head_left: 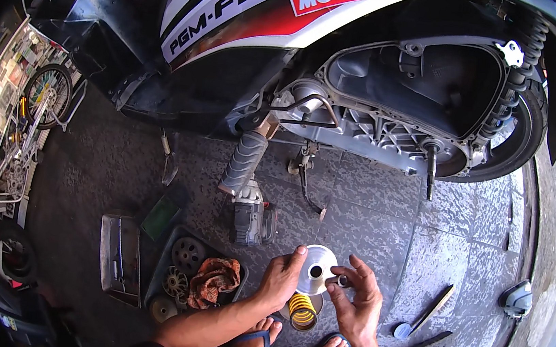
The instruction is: The person cleans and reassembles mechanical components of a motorcycle's transmission, handling a pulley, weights, and a spring while applying lubricant by hand.
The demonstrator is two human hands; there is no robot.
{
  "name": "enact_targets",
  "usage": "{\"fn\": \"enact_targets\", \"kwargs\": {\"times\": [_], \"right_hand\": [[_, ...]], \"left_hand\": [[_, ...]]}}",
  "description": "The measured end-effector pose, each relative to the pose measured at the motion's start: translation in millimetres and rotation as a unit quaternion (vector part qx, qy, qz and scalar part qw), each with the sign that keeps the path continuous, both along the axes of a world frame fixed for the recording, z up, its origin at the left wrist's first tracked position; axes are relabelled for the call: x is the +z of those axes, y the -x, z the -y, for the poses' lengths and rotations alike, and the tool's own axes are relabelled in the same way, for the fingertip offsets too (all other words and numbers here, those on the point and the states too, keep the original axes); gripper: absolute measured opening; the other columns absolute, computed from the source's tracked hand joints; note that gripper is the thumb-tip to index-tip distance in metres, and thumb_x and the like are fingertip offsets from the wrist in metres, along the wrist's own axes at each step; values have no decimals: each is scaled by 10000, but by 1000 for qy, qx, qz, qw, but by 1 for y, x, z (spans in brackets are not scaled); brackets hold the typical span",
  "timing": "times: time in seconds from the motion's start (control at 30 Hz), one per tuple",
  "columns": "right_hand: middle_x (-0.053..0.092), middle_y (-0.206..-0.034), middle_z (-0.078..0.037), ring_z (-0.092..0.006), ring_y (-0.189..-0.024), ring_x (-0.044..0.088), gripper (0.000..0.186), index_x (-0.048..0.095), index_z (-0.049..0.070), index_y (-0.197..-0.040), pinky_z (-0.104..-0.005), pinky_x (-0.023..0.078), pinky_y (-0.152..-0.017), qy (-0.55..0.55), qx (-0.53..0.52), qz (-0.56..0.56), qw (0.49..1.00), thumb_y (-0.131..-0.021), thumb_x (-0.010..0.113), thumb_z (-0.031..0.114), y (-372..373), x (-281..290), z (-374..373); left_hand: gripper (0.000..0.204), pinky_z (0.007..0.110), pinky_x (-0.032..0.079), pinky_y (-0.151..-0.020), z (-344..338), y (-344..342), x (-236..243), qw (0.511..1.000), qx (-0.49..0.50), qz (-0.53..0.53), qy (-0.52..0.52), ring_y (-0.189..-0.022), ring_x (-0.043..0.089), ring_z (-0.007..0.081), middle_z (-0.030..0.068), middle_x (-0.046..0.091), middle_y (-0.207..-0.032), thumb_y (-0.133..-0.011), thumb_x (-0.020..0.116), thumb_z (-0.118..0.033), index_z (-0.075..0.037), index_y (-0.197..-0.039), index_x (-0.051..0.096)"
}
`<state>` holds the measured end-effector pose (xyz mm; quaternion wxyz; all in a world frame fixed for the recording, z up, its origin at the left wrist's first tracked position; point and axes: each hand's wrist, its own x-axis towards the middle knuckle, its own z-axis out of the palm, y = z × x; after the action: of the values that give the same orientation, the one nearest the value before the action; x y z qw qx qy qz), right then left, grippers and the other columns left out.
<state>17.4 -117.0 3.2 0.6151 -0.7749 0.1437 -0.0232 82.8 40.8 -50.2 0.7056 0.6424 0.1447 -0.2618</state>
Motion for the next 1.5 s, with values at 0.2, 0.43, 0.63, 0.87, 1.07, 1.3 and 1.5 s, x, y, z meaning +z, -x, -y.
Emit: {"fn": "enact_targets", "kwargs": {"times": [0.2, 0.43, 0.63, 0.87, 1.07, 1.3, 1.5], "right_hand": [[718, -1129, -152, -217, -1032, 708, 663, 450, -7, -1388, -359, 494, -996, 6, -9, 26, 1000, -815, 783, -35, 0, -16, -14], [739, -965, -161, -278, -896, 725, 688, 505, -31, -1355, -361, 575, -777, 283, 44, 121, 950, -766, 845, 68, 1, -9, -7], [671, -749, -125, -245, -603, 638, 734, 446, -129, -1390, -376, 532, -552, 360, 66, 92, 926, -849, 782, 235, -8, -5, -6], [612, -755, -120, -238, -669, 612, 578, 400, -39, -1459, -358, 511, -667, 84, -3, 47, 995, -935, 599, 100, -56, 2, 15], [602, -1156, -251, -406, -1049, 629, 697, 418, 104, -1490, -465, 503, -937, 104, 125, 123, 979, -818, 571, -3, -187, 24, 15], [567, -1288, -344, -471, -1158, 599, 653, 464, 83, -1459, -481, 488, -1019, 298, 113, 135, 938, -817, 582, 55, -272, 3, 10], [657, -1107, -259, -343, -990, 670, 407, 598, 2, -1302, -414, 511, -916, 61, 114, 85, 988, -992, 521, 253, -233, 7, 6]], "left_hand": [[597, 305, 487, -701, -1, 8, -4, 999, -35, 11, -15, -779, 579, 109, 60, 674, -834, -1054, 452, -504, 38, -967, 685], [501, 339, 516, -681, 8, 14, 24, 989, -36, 106, -94, -784, 661, 166, 114, 713, -828, -1043, 507, -445, 22, -1035, 687], [402, 368, 505, -618, 11, 22, 40, 959, -85, 207, -172, -715, 674, 171, 133, 681, -728, -1027, 560, -390, -4, -981, 665], [410, 339, 451, -573, 4, -19, 38, 958, -7, 232, -165, -622, 524, 113, 62, 599, -653, -1032, 566, -356, 14, -880, 653], [444, 312, 437, -610, -13, -32, 52, 959, 44, 228, -161, -667, 473, 86, 7, 565, -677, -1041, 546, -370, 32, -894, 661], [471, 312, 428, -627, -13, -44, 61, 959, 81, 238, -130, -689, 477, 88, 6, 581, -700, -1043, 533, -393, 35, -896, 662], [488, 310, 474, -726, -7, -73, 62, 959, 164, 221, -67, -782, 544, 118, 53, 639, -815, -1056, 495, -412, 40, -977, 662]]}}
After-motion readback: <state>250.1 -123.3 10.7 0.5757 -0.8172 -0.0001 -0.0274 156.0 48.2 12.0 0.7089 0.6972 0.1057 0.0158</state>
